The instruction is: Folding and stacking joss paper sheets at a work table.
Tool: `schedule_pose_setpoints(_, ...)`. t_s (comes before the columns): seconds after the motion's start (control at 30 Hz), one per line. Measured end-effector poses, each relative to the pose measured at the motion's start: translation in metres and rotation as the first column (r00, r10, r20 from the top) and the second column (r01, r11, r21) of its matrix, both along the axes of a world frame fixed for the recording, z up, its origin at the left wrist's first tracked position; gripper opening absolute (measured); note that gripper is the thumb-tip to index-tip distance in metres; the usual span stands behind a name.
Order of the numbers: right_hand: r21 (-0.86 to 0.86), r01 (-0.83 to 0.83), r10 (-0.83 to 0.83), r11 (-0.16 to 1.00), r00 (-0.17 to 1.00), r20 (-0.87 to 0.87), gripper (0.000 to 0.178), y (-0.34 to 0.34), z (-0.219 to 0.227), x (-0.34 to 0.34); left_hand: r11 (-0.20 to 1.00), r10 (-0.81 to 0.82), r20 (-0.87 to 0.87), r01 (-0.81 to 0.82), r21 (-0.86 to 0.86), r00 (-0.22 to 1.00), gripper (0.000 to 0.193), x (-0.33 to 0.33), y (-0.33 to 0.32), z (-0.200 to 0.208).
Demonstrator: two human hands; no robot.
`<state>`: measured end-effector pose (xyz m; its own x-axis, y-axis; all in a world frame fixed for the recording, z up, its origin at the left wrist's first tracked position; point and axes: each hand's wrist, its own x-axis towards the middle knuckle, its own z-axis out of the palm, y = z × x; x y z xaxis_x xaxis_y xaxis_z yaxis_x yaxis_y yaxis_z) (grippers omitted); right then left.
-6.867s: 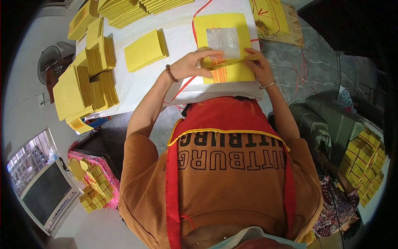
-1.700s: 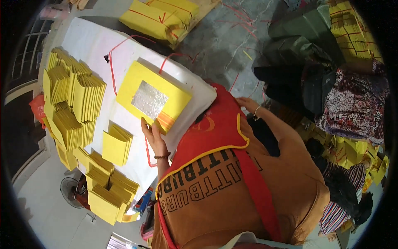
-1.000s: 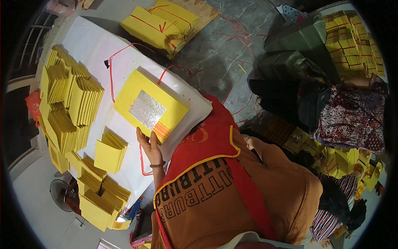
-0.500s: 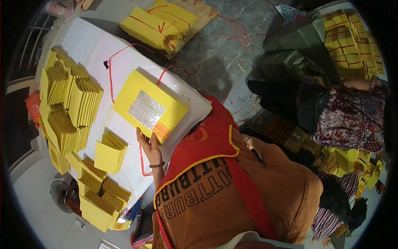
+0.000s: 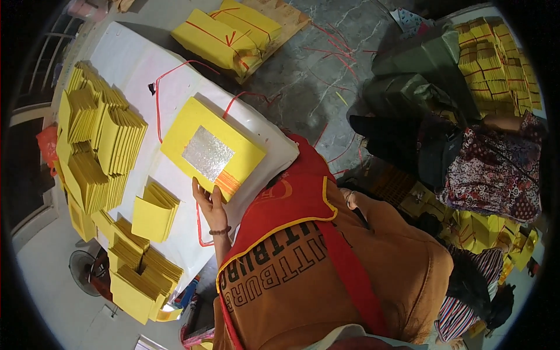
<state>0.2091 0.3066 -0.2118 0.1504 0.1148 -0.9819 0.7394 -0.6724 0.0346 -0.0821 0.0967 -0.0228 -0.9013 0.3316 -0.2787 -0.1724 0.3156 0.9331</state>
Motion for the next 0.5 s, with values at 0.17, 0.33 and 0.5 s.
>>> schedule_pose_setpoints(0.17,-0.018,-0.178,0.178,0.984,0.984,-0.015,0.015,0.047,-0.011,0.012,1.0,0.024,-0.019,-0.023,0.019,1.0,0.061,0.002,-0.004,0.0)
schedule_pose_setpoints(0.33,0.503,0.13,0.184,0.855,0.83,-0.527,0.022,0.108,0.007,-0.088,1.0,0.017,0.022,-0.018,0.011,1.0,0.06,0.002,-0.005,0.001)
schedule_pose_setpoints(0.5,0.577,0.158,0.476,0.801,0.416,-0.775,0.023,0.083,0.139,-0.212,0.999,0.026,-0.064,-0.024,0.04,0.998,0.059,0.002,-0.001,-0.003)
